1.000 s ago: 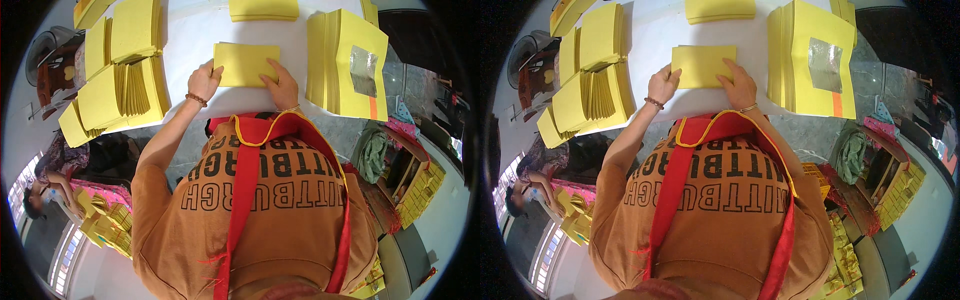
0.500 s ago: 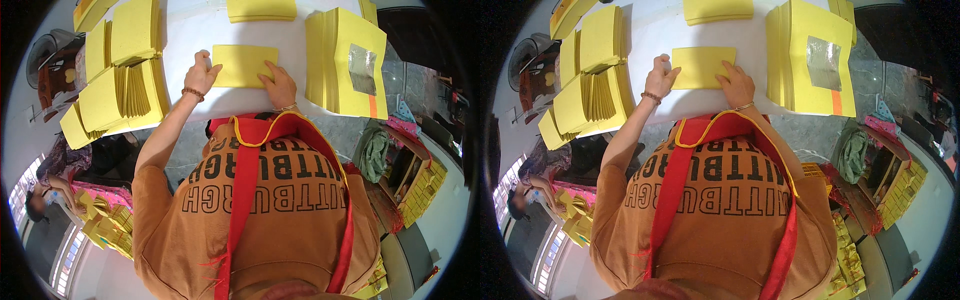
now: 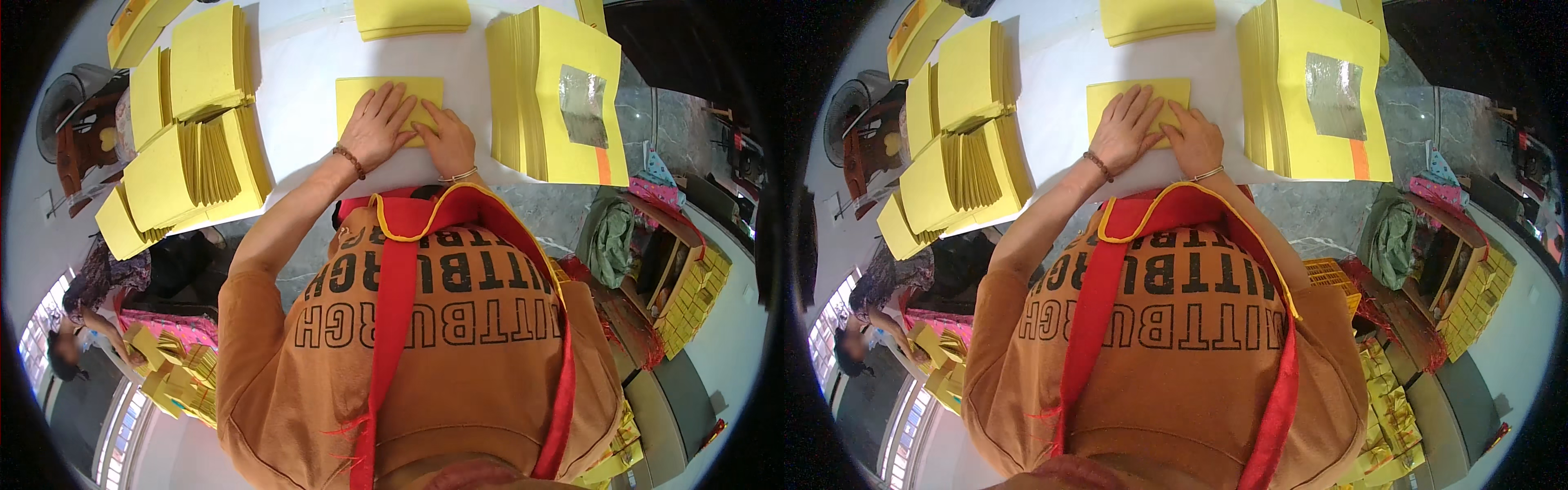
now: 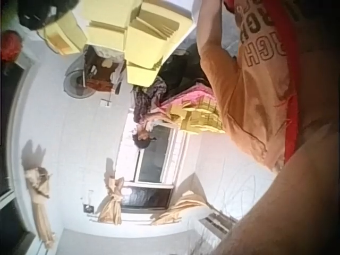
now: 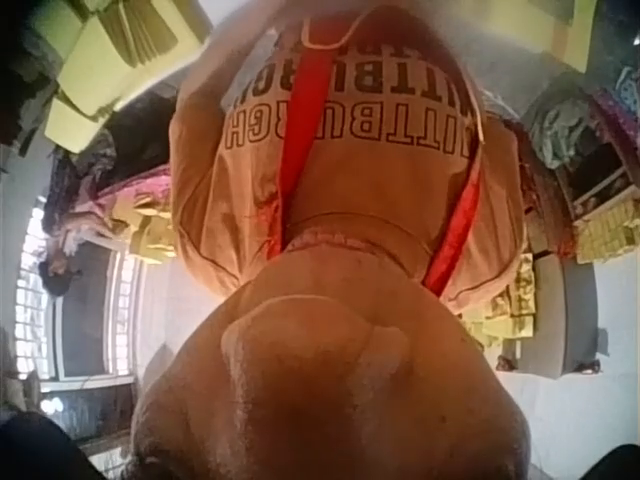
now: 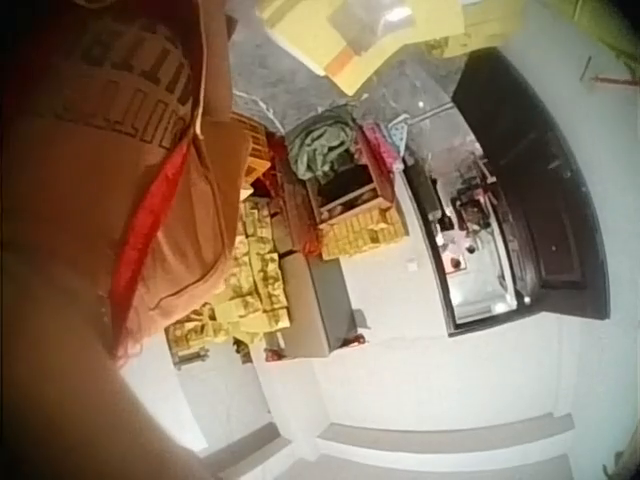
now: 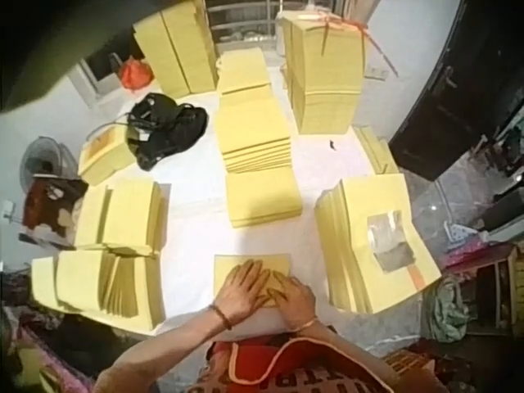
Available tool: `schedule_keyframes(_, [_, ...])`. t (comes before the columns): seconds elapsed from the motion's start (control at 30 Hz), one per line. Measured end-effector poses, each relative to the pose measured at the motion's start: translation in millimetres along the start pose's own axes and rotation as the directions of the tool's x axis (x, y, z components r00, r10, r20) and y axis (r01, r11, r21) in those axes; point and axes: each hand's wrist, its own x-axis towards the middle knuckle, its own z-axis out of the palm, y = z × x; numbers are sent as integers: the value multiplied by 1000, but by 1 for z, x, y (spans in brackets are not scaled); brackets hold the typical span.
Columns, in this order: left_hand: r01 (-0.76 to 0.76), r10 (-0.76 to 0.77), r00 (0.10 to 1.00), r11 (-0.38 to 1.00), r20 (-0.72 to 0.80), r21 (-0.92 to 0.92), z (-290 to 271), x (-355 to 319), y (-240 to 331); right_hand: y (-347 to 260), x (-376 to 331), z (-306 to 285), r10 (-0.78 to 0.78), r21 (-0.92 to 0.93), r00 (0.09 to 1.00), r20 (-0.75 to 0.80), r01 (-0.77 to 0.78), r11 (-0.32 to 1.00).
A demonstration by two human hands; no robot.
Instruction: Folding and stacking sheets of joss paper with metallic foil squares.
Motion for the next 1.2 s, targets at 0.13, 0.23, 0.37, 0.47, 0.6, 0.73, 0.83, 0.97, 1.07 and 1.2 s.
schedule_keyframes(0.13, [22, -23, 999, 999, 36, 30, 2, 1, 0, -4, -7, -12, -45, -14, 999, -27, 44, 999])
schedule_keyframes(0.23, [33, -37, 996, 998, 83, 50, 0, 3, 0, -10, -11, -7, -402, -107, 913, 68, 407, 907])
schedule_keyframes(0.37, [36, -43, 992, 998, 122, 58, 2, 0, -1, -5, -22, 12, -606, -71, 701, 377, 674, 735])
schedule_keyframes(0.47, [30, -33, 994, 999, 107, 29, 3, -1, -4, 5, -19, 15, -662, -14, 637, 394, 725, 689])
schedule_keyframes(0.6, [42, -41, 997, 999, 72, -14, 1, -3, -6, 6, -22, 18, -631, 12, 653, 419, 691, 723])
schedule_keyframes(0.73, [162, -187, 982, 918, -34, -362, 0, -7, -17, -1, -20, 18, -560, -59, 712, 424, 638, 768])
schedule_keyframes(0.83, [251, -385, 922, 696, -54, -672, 4, -7, -15, -5, -22, 19, -491, -117, 723, 486, 611, 783])
schedule_keyframes(0.97, [151, -234, 957, 908, -173, -392, -6, -10, -17, -7, -21, 21, -439, -173, 719, 538, 604, 778])
schedule_keyframes(1.07, [16, -17, 1000, 996, 6, 86, -28, -11, -12, -14, -17, 13, -336, -214, 681, 651, 589, 779])
schedule_keyframes(1.2, [-25, 11, 993, 993, 117, 113, -20, -20, -23, -10, -15, 12, -416, -153, 696, 585, 598, 786])
